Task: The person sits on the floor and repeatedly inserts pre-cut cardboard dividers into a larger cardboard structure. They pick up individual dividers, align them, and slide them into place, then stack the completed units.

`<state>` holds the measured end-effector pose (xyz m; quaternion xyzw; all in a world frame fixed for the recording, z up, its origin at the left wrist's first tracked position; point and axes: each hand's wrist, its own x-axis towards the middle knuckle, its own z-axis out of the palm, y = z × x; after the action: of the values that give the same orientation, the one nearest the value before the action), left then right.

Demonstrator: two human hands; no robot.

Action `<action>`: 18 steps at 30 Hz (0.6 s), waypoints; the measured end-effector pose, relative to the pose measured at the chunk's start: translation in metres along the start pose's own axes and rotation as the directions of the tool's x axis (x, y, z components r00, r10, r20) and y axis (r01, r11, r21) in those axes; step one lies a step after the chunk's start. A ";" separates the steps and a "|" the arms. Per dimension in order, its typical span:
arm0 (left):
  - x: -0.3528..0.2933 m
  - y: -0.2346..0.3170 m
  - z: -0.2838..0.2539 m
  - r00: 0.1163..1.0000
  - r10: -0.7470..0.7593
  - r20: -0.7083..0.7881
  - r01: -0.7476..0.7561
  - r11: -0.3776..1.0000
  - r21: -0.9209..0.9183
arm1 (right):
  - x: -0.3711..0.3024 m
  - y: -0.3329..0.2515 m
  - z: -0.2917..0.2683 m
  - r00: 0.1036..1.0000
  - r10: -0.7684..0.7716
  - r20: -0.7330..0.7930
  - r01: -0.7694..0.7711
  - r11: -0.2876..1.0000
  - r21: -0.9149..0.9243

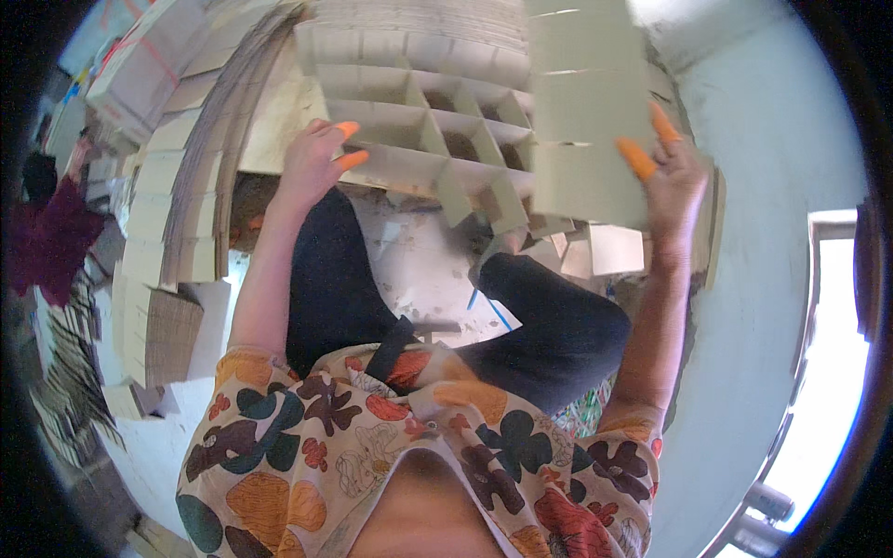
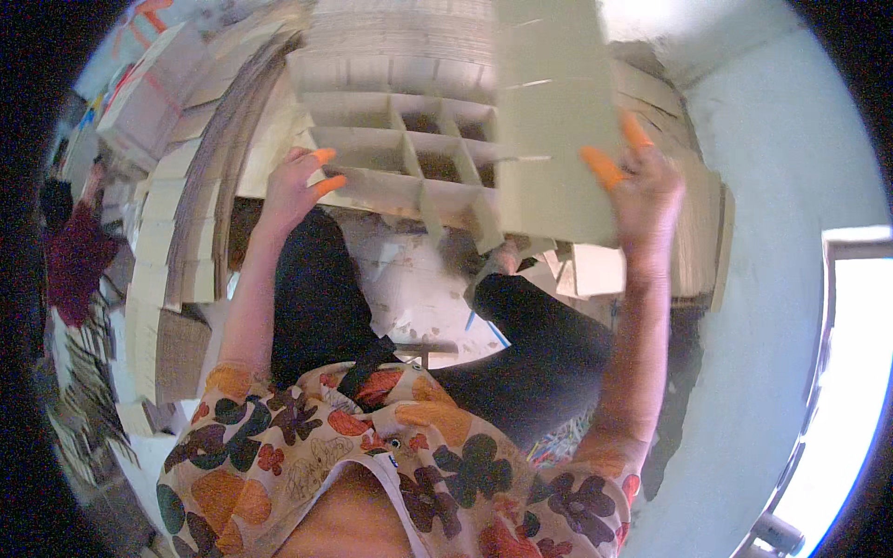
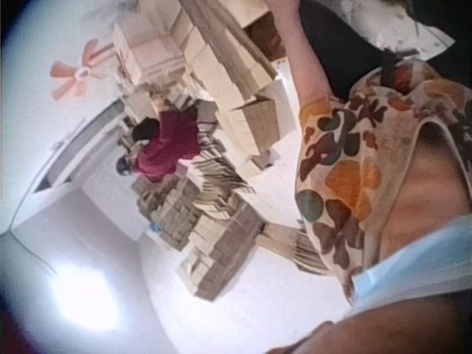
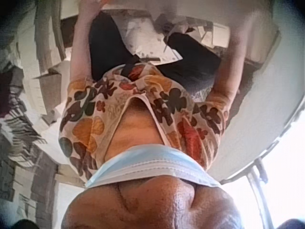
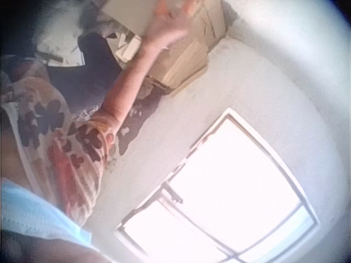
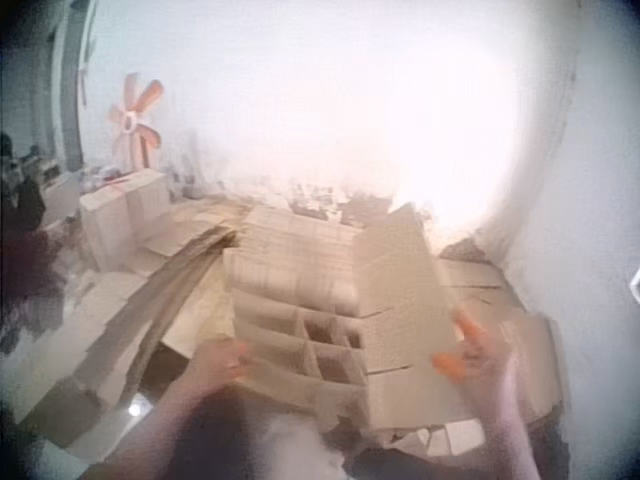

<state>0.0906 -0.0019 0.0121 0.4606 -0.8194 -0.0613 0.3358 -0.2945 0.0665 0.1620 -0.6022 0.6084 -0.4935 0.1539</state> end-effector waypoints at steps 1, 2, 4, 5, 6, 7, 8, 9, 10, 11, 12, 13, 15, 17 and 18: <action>-0.003 -0.006 0.004 1.000 -0.004 0.002 0.004 0.999 -0.049 | -0.003 -0.014 0.026 0.995 -0.066 0.078 0.073 0.993 -0.098; -0.004 -0.011 0.009 1.000 -0.003 0.001 0.003 0.995 -0.104 | -0.006 -0.028 0.048 0.980 -0.127 0.152 0.153 0.972 -0.180; -0.004 -0.009 0.014 0.999 0.015 -0.044 -0.023 0.981 -0.193 | -0.010 -0.043 0.087 0.952 -0.139 0.273 0.200 0.957 -0.210; -0.003 -0.009 0.016 1.000 -0.019 -0.020 0.015 0.981 -0.191 | -0.010 -0.044 0.103 0.942 -0.157 0.297 0.217 0.959 -0.182; -0.001 -0.008 0.017 0.999 -0.047 0.003 0.047 0.980 -0.196 | -0.009 -0.041 0.119 0.933 -0.172 0.316 0.232 0.959 -0.162; -0.001 -0.008 0.019 0.997 -0.076 0.029 0.080 0.977 -0.198 | -0.008 -0.040 0.131 0.923 -0.186 0.336 0.244 0.960 -0.139; -0.001 -0.008 0.020 0.997 -0.069 0.027 0.073 0.975 -0.209 | -0.007 -0.044 0.140 0.919 -0.181 0.351 0.253 0.952 -0.172; -0.001 -0.008 0.019 0.998 -0.065 0.024 0.069 0.974 -0.216 | -0.005 -0.050 0.148 0.913 -0.177 0.368 0.263 0.944 -0.199; -0.002 -0.008 0.017 0.998 -0.060 0.022 0.064 0.973 -0.223 | -0.003 -0.053 0.154 0.907 -0.173 0.383 0.274 0.935 -0.226; -0.002 -0.009 0.016 0.998 -0.057 0.021 0.060 0.973 -0.221 | -0.001 -0.051 0.161 0.902 -0.193 0.387 0.286 0.937 -0.198; -0.002 -0.008 0.016 0.999 -0.050 0.020 0.053 0.974 -0.222 | 0.000 -0.045 0.167 0.897 -0.213 0.388 0.298 0.938 -0.175; -0.001 -0.007 0.015 0.999 -0.042 0.018 0.046 0.974 -0.224 | 0.001 -0.042 0.172 0.892 -0.232 0.387 0.309 0.939 -0.151; 0.001 -0.004 0.012 0.997 -0.060 0.041 0.067 0.975 -0.213 | 0.003 -0.042 0.179 0.884 -0.227 0.409 0.324 0.927 -0.187; 0.001 -0.005 0.013 0.997 -0.064 0.044 0.072 0.974 -0.216 | 0.004 -0.040 0.186 0.876 -0.238 0.419 0.342 0.920 -0.192; 0.001 -0.005 0.014 0.998 -0.059 0.035 0.066 0.973 -0.222 | 0.003 -0.035 0.190 0.873 -0.254 0.417 0.353 0.919 -0.179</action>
<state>0.0856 -0.0091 -0.0001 0.4446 -0.7971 -0.1700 0.3716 -0.1266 -0.0080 0.1023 -0.7903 0.5202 -0.3032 0.1137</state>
